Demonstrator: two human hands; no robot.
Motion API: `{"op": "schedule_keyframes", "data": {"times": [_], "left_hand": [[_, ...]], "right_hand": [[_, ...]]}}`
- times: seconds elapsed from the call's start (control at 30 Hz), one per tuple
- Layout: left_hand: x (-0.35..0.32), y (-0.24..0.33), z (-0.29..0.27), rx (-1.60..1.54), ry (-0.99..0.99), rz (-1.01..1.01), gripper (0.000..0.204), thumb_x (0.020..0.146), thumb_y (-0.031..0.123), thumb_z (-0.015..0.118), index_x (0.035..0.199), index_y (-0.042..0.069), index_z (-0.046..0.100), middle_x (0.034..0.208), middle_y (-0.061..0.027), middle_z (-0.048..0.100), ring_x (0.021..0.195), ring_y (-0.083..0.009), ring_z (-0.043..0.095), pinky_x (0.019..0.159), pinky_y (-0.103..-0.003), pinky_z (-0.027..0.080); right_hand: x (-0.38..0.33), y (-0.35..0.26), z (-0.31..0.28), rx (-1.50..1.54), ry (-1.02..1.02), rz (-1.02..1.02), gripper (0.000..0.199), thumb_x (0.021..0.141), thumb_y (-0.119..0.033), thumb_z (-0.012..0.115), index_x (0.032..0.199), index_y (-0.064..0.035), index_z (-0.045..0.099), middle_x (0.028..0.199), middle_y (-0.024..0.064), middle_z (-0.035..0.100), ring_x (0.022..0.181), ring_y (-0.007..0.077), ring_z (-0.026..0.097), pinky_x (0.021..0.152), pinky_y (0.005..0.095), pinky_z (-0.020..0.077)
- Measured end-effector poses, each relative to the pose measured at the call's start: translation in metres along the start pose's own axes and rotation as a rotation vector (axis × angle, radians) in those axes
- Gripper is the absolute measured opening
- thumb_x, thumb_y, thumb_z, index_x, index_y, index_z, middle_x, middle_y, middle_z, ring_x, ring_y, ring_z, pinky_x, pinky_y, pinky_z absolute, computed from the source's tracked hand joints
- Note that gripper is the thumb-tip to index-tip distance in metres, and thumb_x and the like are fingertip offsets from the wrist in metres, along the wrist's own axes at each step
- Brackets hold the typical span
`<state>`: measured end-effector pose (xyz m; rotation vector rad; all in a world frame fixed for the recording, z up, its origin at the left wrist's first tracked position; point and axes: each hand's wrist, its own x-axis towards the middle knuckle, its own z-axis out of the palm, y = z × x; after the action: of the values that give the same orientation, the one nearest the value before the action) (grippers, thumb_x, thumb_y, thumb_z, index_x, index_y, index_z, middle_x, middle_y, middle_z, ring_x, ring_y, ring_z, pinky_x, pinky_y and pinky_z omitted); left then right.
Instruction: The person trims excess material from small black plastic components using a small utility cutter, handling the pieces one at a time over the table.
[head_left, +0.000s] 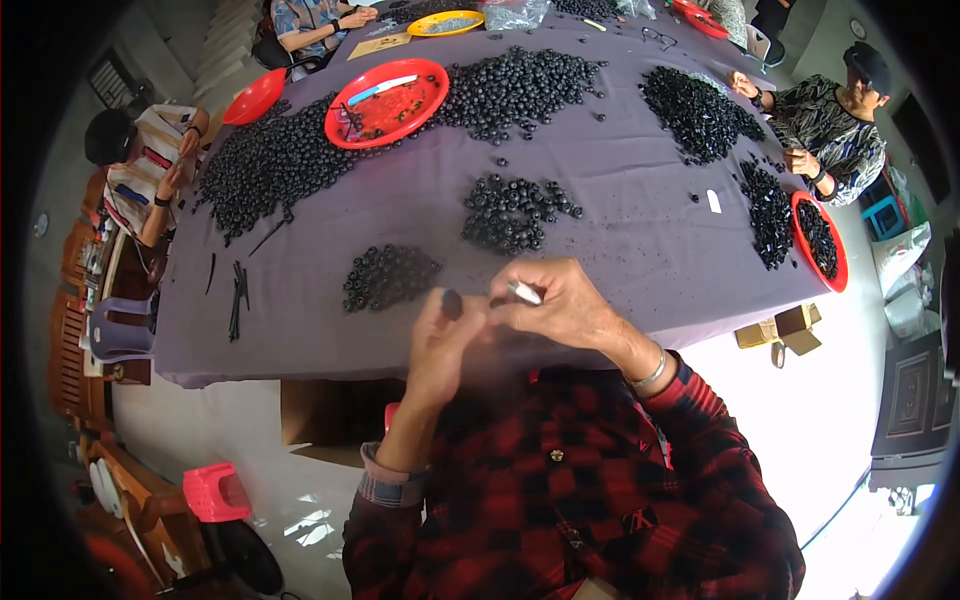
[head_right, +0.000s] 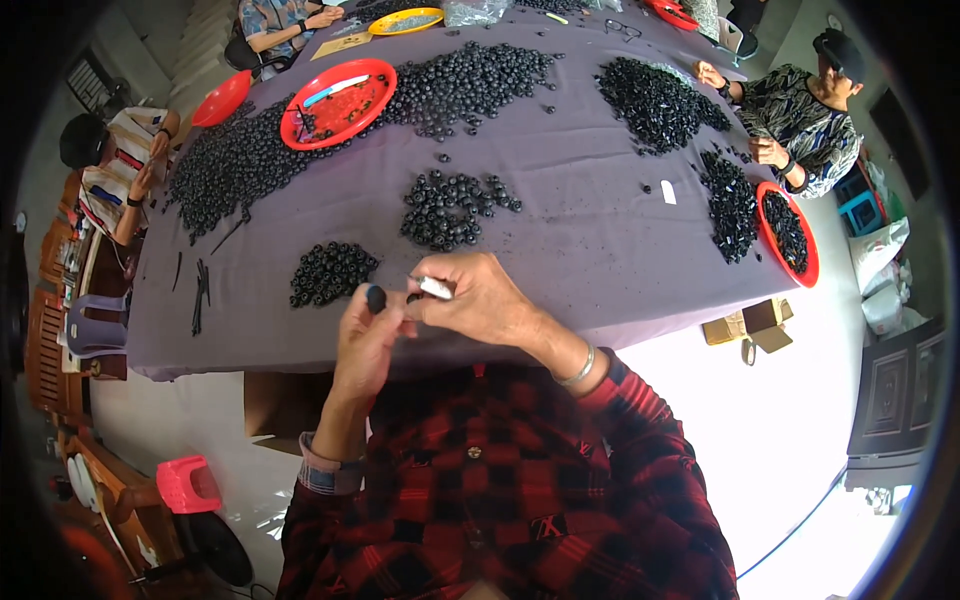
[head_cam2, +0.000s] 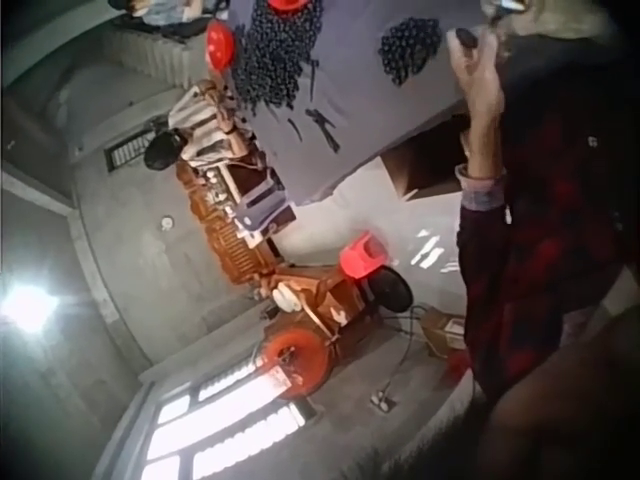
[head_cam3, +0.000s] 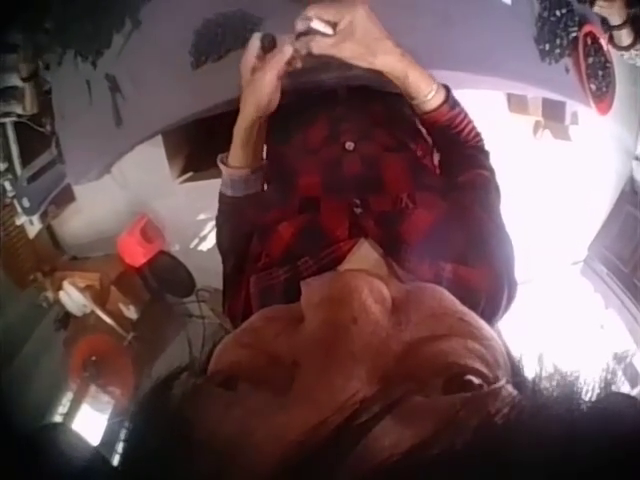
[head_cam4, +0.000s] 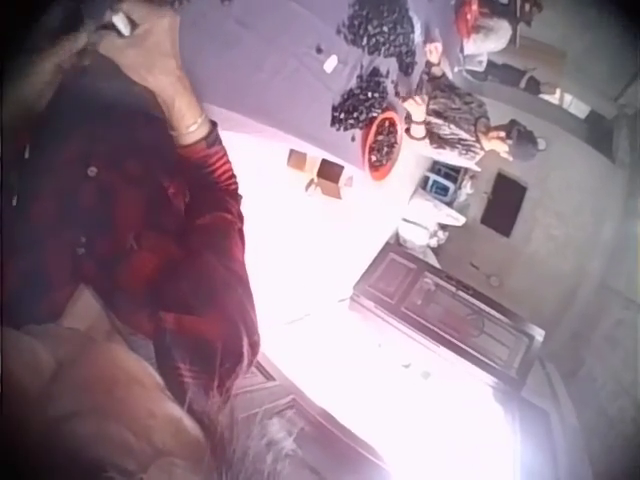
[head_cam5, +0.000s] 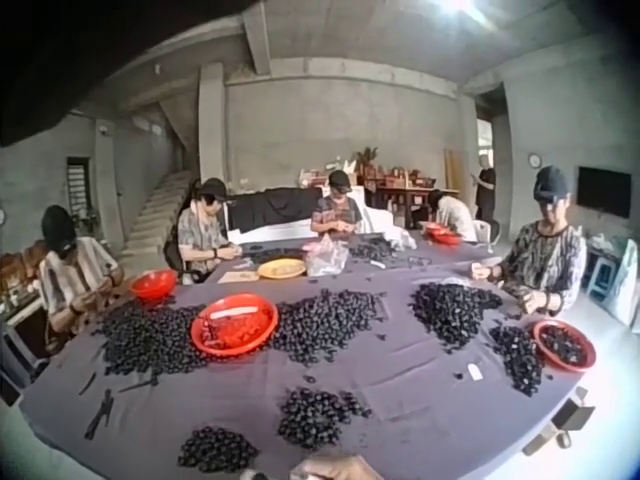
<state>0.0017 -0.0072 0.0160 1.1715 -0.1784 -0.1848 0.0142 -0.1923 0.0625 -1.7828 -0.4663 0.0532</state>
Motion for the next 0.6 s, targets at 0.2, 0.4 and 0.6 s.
{"op": "schedule_keyframes", "data": {"times": [0.2, 0.4, 0.6], "left_hand": [[-0.011, 0.005, 0.011, -0.253, -0.079, -0.182, 0.010, 0.091, 0.005, 0.059, 0.094, 0.011, 0.051, 0.094, -0.0007, 0.059, 0.086, -0.0132, 0.059, 0.077, -0.032, 0.051], [-0.014, 0.001, 0.010, -0.379, -0.157, -0.240, 0.007, 0.092, 0.008, 0.058, 0.098, 0.009, 0.054, 0.094, -0.0038, 0.062, 0.083, -0.0149, 0.060, 0.075, -0.031, 0.051], [-0.013, -0.005, 0.005, -0.366, -0.139, -0.221, 0.008, 0.093, 0.011, 0.058, 0.100, 0.007, 0.055, 0.093, -0.0048, 0.062, 0.081, -0.0154, 0.061, 0.075, -0.031, 0.052]], "right_hand": [[-0.014, 0.003, 0.005, -0.046, 0.029, -0.224, 0.012, 0.079, -0.003, 0.073, 0.088, -0.0024, 0.065, 0.078, 0.0016, 0.056, 0.066, 0.0090, 0.054, 0.058, 0.0238, 0.0432], [-0.019, 0.006, 0.005, 0.012, -0.062, -0.224, 0.016, 0.080, -0.003, 0.073, 0.094, -0.0023, 0.066, 0.081, 0.0039, 0.058, 0.068, 0.0117, 0.059, 0.060, 0.0251, 0.0473], [-0.017, 0.005, 0.006, -0.001, -0.063, -0.208, 0.017, 0.079, -0.005, 0.074, 0.094, -0.0027, 0.068, 0.079, 0.0043, 0.059, 0.068, 0.0128, 0.056, 0.063, 0.0268, 0.0456]]}}
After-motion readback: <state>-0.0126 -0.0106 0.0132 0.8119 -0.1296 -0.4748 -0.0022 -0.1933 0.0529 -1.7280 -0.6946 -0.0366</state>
